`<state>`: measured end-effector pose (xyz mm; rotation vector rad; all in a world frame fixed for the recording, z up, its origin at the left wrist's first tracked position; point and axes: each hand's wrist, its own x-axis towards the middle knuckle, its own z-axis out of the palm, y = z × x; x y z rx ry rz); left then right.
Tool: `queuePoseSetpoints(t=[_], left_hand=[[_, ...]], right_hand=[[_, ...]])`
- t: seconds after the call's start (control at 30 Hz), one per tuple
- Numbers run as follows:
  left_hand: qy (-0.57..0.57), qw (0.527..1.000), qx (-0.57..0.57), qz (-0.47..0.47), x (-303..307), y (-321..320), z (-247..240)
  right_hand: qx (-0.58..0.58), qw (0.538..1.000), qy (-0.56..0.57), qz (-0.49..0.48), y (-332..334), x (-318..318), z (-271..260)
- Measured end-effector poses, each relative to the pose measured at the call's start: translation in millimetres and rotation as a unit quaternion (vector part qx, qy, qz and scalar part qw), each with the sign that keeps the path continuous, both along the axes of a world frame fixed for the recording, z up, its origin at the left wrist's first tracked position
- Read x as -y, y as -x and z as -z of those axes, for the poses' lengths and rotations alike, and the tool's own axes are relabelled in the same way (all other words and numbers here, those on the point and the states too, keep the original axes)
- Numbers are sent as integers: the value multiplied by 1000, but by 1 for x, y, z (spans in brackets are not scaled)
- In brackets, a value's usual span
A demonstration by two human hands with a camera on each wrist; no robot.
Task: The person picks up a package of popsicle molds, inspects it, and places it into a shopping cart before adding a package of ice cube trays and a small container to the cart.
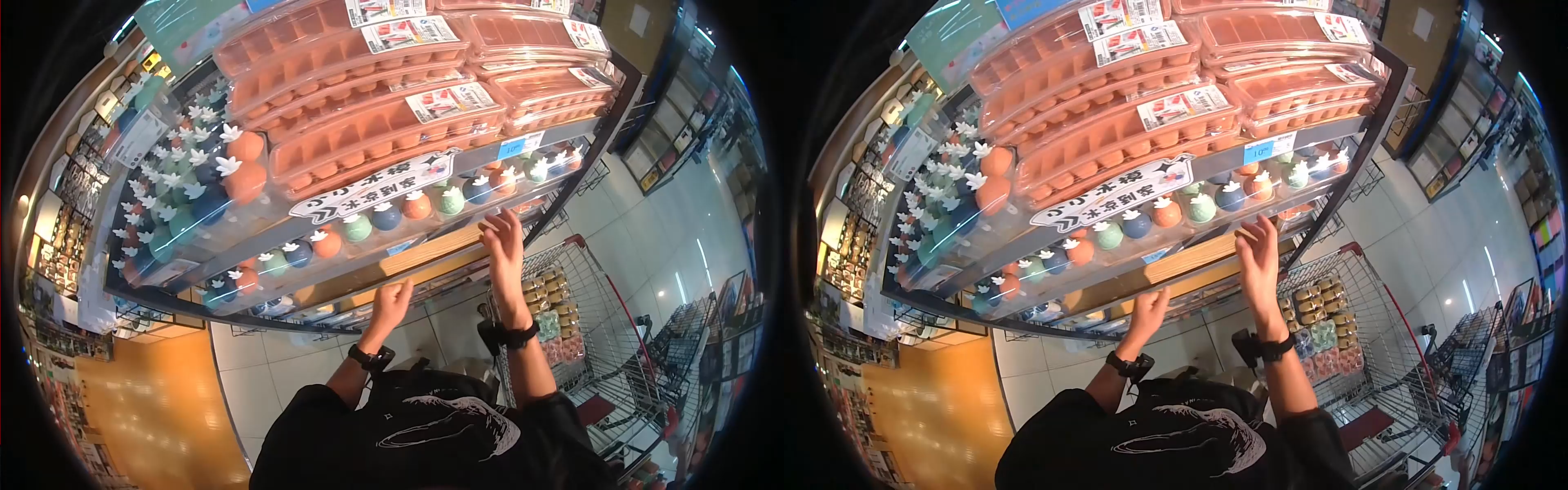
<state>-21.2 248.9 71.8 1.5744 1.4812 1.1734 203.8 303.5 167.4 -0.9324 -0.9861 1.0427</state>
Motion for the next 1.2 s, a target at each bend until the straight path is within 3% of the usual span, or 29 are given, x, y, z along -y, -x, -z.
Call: queuePoseSetpoints(t=[0.17,0.23,0.43,0.57,0.63,0.67,0.7,0.77,0.8,0.87,0.9,0.97,1.0,1.03,1.1,1.13,1.2], left_hand=[[-30,999,45,0,5,22,-43],[-49,998,46,-1,5,26,-40],[-30,994,94,35,10,27,-35],[-15,989,98,112,16,26,-15],[44,985,46,157,19,22,-6],[80,980,58,170,22,15,5],[115,975,68,178,24,8,15],[113,962,37,245,27,-6,29],[138,952,20,271,27,-13,41],[218,921,-30,323,26,-28,47],[218,913,-34,343,26,-35,55],[202,902,-119,362,26,-48,89],[243,872,-140,400,20,-54,113],[245,863,-146,417,19,-65,139],[243,846,-200,431,22,-90,182],[390,798,-142,436,17,-108,176],[452,780,-106,420,16,-144,138]], right_hand=[[-121,992,30,-6,12,-11,-6],[-148,987,27,-53,23,-5,-4],[-101,987,61,-112,52,7,19],[13,983,120,-140,45,30,38],[175,971,94,-134,31,40,79],[290,940,141,-109,22,51,92],[329,927,122,-134,7,61,115],[517,809,272,-70,-10,92,158],[511,809,287,-51,-18,110,172],[555,702,442,-65,-38,144,194],[545,702,455,-50,-46,157,200],[469,691,536,-124,-59,185,216],[461,723,510,-75,-61,201,228],[449,723,521,-65,-66,211,240],[455,764,445,-105,-79,227,252],[448,766,451,-97,-87,237,248],[284,878,384,49,-110,265,232]])
